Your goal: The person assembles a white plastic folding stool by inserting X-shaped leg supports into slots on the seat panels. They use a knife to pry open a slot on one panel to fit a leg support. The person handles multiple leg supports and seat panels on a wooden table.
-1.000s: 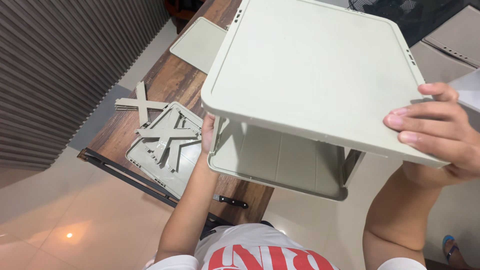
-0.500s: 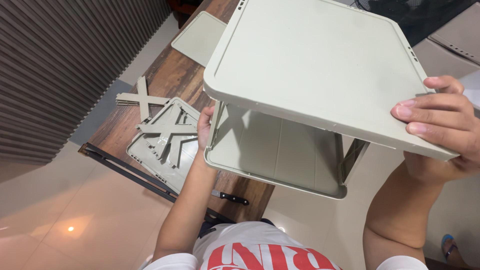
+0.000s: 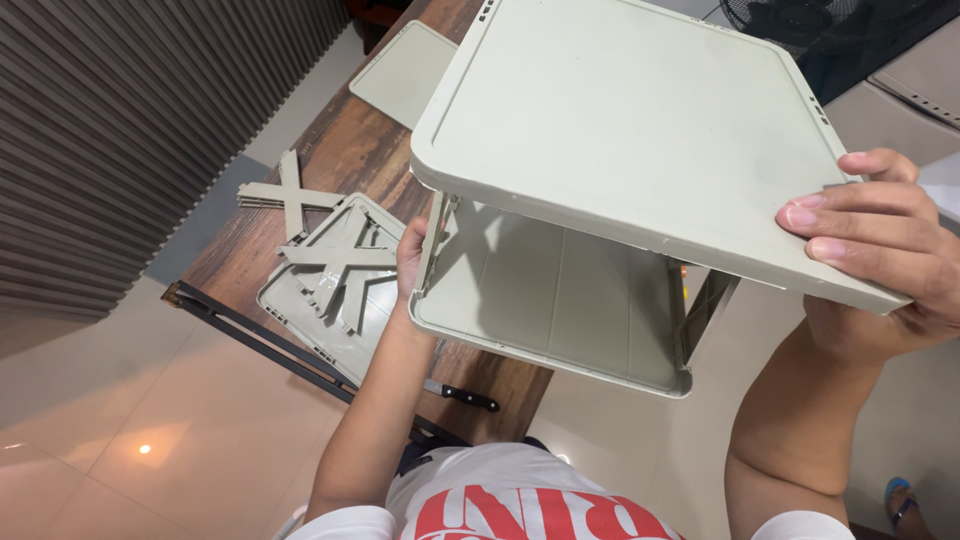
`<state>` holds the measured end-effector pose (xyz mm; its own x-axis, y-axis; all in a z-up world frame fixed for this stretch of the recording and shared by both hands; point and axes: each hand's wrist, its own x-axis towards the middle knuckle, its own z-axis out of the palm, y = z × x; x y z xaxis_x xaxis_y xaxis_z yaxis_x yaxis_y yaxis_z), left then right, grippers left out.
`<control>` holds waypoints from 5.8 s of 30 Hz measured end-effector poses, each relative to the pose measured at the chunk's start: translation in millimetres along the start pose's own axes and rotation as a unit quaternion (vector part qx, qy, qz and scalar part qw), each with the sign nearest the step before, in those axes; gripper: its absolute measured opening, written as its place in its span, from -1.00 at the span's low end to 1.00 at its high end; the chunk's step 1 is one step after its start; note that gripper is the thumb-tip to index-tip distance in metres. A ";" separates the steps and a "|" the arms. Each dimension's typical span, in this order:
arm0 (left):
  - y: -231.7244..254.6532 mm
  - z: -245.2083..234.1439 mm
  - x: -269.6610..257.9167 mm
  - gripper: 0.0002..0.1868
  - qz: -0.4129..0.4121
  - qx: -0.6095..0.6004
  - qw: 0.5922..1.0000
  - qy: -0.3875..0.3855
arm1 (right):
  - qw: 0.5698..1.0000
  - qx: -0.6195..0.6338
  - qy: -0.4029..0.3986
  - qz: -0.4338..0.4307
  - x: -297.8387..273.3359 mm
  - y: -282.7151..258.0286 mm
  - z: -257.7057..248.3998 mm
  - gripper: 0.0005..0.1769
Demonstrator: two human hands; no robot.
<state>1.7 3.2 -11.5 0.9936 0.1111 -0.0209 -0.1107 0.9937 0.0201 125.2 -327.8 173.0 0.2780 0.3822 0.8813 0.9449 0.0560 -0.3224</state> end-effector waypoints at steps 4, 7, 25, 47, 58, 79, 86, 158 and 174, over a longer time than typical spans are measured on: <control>1.4 -12.3 0.9 -0.68 -0.010 -0.006 0.999 0.032 | 1.000 -0.005 -0.002 0.008 -2.8 3.7 0.1 -0.80; -0.4 -15.2 2.2 -0.78 0.027 0.023 0.999 -0.005 | 1.000 -0.017 -0.011 0.014 -7.6 11.4 -5.9 -0.81; -27.1 33.1 -0.4 -0.34 -0.053 0.113 0.990 0.065 | 0.995 0.010 0.059 0.079 -29.5 43.8 -26.5 -0.77; -27.5 3.9 4.7 -0.07 -0.085 0.124 0.988 0.044 | 0.964 0.076 0.120 0.226 -80.0 39.6 -31.7 -0.43; -78.4 30.4 -11.5 -0.15 0.001 0.279 0.950 0.142 | 0.967 -0.035 0.131 0.216 -81.2 82.4 -52.5 -0.58; -133.8 -75.8 7.5 -0.26 0.036 0.201 0.969 0.137 | 0.933 -0.294 -0.152 0.141 -57.1 22.2 33.6 -0.54; -147.8 -81.5 -6.9 -0.26 0.034 0.201 0.967 0.153 | 0.947 -0.242 -0.072 0.200 -96.4 60.7 28.9 -0.64; 1.0 -198.1 19.0 -0.45 -0.031 0.363 0.872 0.328 | 0.832 -0.149 -0.113 0.522 -308.6 218.3 73.7 -0.55; 103.5 -150.2 -46.5 -0.32 0.149 0.910 0.226 0.314 | 0.884 -0.160 -0.234 0.371 -212.9 118.9 187.6 -0.49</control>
<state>-59.4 103.5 -158.6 0.6862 0.7163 0.1266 0.5897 -0.6498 0.4797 146.0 -229.4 -117.8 0.8106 0.5488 0.2043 0.5541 -0.6060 -0.5708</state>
